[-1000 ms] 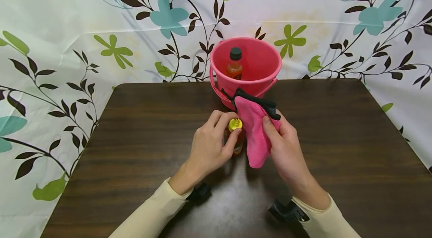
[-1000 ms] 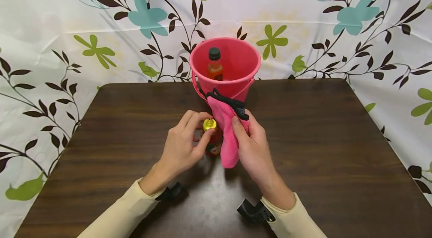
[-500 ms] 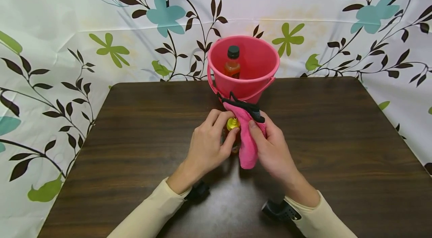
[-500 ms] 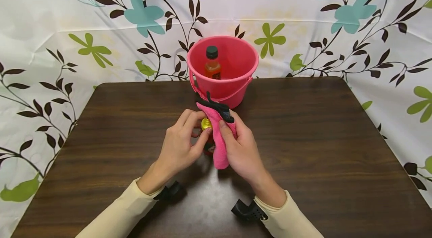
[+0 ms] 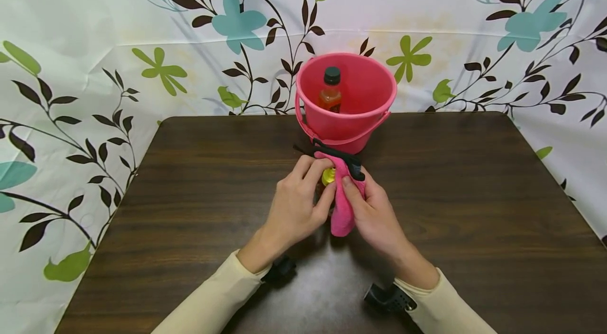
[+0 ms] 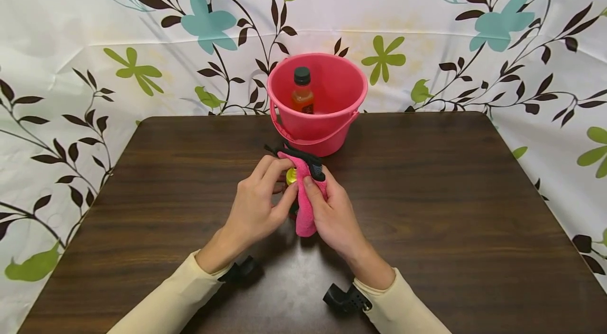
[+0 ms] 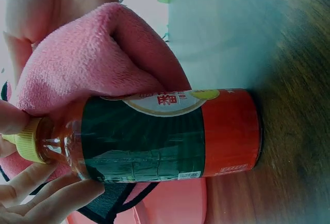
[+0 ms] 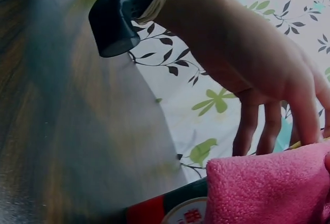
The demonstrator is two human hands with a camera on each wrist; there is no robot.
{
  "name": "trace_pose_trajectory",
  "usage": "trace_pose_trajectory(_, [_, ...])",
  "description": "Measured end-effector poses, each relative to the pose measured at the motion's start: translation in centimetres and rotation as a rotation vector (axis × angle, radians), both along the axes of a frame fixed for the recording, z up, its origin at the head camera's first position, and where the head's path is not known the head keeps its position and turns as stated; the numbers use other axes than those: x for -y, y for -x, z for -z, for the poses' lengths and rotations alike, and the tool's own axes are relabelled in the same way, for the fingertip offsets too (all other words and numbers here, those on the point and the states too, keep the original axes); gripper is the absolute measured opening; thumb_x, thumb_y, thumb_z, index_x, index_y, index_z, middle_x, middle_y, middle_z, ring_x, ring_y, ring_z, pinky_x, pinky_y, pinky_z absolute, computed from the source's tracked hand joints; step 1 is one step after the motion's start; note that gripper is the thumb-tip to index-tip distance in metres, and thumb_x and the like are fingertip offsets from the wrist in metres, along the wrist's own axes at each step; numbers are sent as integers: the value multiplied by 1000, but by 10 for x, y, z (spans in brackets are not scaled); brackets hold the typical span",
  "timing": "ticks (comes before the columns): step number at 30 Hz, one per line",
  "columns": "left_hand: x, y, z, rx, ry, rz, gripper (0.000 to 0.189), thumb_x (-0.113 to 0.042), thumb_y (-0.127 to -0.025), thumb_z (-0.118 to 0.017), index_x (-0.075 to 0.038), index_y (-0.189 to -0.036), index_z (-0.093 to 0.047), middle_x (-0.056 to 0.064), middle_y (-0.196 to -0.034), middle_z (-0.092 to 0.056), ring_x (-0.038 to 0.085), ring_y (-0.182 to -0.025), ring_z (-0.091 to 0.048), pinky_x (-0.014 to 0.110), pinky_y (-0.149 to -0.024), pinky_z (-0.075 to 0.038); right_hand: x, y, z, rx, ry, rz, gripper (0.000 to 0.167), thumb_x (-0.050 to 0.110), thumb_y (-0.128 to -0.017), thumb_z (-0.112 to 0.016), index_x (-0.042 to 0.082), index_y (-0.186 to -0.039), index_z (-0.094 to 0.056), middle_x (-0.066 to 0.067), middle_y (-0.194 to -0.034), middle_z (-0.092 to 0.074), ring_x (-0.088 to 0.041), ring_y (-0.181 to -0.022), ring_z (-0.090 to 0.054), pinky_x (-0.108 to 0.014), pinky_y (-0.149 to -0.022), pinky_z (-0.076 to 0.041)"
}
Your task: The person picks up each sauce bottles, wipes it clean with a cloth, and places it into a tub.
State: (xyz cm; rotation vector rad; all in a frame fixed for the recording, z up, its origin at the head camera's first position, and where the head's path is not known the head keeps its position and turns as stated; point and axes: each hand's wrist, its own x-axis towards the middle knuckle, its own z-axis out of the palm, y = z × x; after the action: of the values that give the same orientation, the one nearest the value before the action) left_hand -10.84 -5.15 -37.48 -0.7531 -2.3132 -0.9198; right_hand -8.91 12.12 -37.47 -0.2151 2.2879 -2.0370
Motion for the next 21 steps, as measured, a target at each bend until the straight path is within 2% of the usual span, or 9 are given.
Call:
trace_pose_trajectory(6, [-1, -1, 0, 34, -7, 2, 32, -23, -96, -73, -10, -125, -66, 8, -107, -62, 16, -78, -61, 29, -66, -60, 0, 2, 9, 40, 41, 13, 35, 16, -112, -50, 11, -147, -52, -15, -130, -65, -16, -106, -69, -22, -89, -60])
trace_pose_trajectory(12, [-2, -1, 0, 45, -16, 9, 35, -22, -95, -75, -10, -127, -65, 9, -108, -63, 19, -83, -66, 32, -73, -64, -1, 5, 22, 87, 54, 36, 34, 14, -113, -47, 9, -146, -52, -16, -130, -64, -10, -105, -67, -20, -88, -59])
trace_pose_trajectory(18, [-2, -1, 0, 30, -8, -2, 34, -22, -96, -74, -11, -127, -65, 8, -107, -62, 17, -80, -64, 33, -71, -63, -4, 6, 35, 109, 107, 30, 34, 14, -113, -44, 5, -146, -52, -18, -133, -63, -7, -108, -66, -20, -89, -58])
trace_pose_trajectory(21, [-3, -1, 0, 23, -7, -4, 32, -22, -96, -73, -11, -126, -65, 8, -107, -62, 18, -80, -65, 35, -71, -63, -7, 6, 41, 142, 99, 43, 34, 11, -113, -43, 5, -145, -53, -17, -133, -63, -5, -109, -65, -19, -89, -56])
